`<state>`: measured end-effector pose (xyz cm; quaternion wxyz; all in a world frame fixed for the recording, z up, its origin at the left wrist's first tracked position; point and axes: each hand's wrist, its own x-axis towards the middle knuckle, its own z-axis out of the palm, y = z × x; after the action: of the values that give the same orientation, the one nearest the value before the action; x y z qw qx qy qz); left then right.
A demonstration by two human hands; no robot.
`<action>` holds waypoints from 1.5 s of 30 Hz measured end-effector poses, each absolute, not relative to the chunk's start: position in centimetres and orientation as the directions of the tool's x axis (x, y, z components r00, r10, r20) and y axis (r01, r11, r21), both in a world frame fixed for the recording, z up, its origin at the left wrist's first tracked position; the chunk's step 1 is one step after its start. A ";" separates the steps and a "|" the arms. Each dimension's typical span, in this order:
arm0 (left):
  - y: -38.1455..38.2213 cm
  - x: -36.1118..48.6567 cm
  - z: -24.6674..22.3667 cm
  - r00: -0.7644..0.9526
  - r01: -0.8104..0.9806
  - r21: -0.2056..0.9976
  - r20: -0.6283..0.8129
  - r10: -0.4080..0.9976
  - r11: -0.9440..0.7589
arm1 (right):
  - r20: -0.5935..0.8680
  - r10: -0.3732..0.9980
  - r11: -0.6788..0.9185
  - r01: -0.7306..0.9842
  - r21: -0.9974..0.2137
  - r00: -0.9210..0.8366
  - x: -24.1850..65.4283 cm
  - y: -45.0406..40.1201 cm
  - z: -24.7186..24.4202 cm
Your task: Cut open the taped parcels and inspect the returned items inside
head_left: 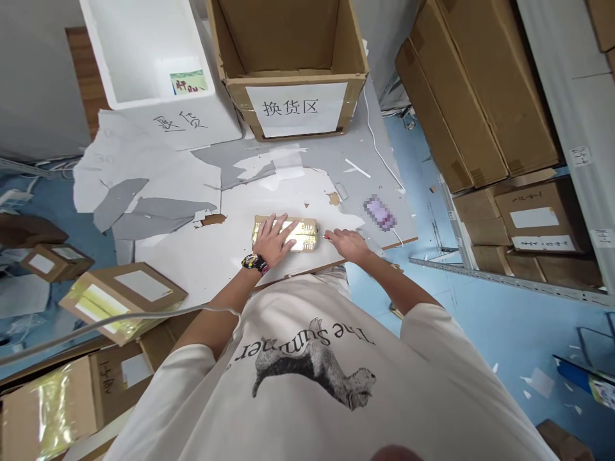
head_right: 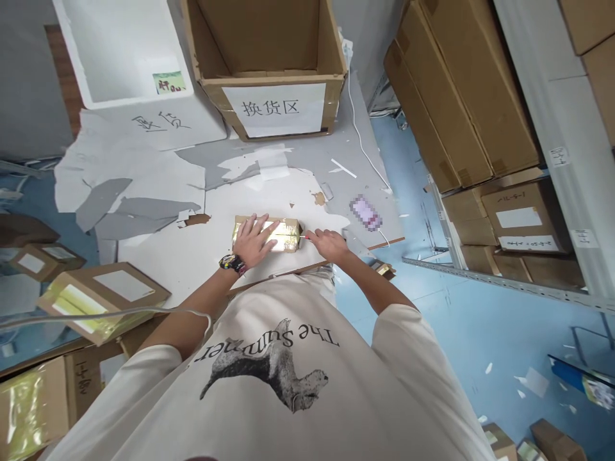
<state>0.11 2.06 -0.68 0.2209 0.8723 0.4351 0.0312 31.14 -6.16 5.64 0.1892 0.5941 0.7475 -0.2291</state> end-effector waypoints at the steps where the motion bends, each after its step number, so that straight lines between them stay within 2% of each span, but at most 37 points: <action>1: 2.1 0.1 -0.7 0.610 0.750 0.417 -0.134 0.781 -0.514 | -0.550 0.811 0.160 0.980 -0.119 -0.199 31.7 -6.8 5.7; 6: 3.1 0.2 -0.9 0.567 0.761 0.429 -0.076 0.820 -0.487 | -0.524 0.851 -0.116 0.985 -0.126 0.034 35.6 -10.6 5.8; 9: 4.7 0.7 -1.1 0.603 0.738 0.432 -0.078 0.794 -0.518 | -0.497 0.862 -0.229 0.952 -0.202 0.102 36.3 -11.6 5.5; 13: 6.7 1.3 -1.5 0.660 0.707 0.436 -0.126 0.741 -0.557 | -0.472 0.880 -0.234 0.908 -0.347 0.046 33.8 -10.4 4.7; 16: 7.0 1.4 -1.7 0.659 0.713 0.407 -0.113 0.743 -0.571 | -0.493 0.870 -0.204 0.909 -0.363 -0.002 31.4 -9.2 4.0; 21: 6.8 1.1 -1.6 0.717 0.664 0.384 -0.081 0.693 -0.642 | -0.410 0.911 -0.140 0.900 -0.412 -0.046 30.9 -9.7 4.0; 26: 6.8 1.3 -1.5 0.733 0.648 0.384 -0.081 0.675 -0.658 | -0.422 0.893 0.005 0.941 -0.339 -0.157 32.1 -11.4 5.2; 30: 6.6 1.5 -1.6 0.723 0.653 0.392 -0.068 0.688 -0.648 | -0.491 0.852 0.078 0.971 -0.228 -0.184 30.6 -10.6 5.9; 34: 6.5 1.5 -1.8 0.722 0.650 0.402 -0.063 0.689 -0.645 | -0.528 0.838 0.074 0.988 -0.138 -0.137 28.2 -9.3 5.6; 40: 6.6 1.6 -1.8 0.730 0.632 0.428 -0.050 0.682 -0.646 | -0.496 0.868 0.006 0.998 -0.068 -0.040 27.8 -11.5 4.6; 45: 6.4 1.7 -2.0 0.729 0.606 0.465 0.001 0.685 -0.646 | -0.427 0.904 -0.065 0.991 -0.118 0.008 26.5 -10.8 3.2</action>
<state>1.67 6.45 -1.97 0.2223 0.9028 0.3573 0.0887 26.48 -10.82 3.22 0.1082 0.7016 0.6752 -0.2001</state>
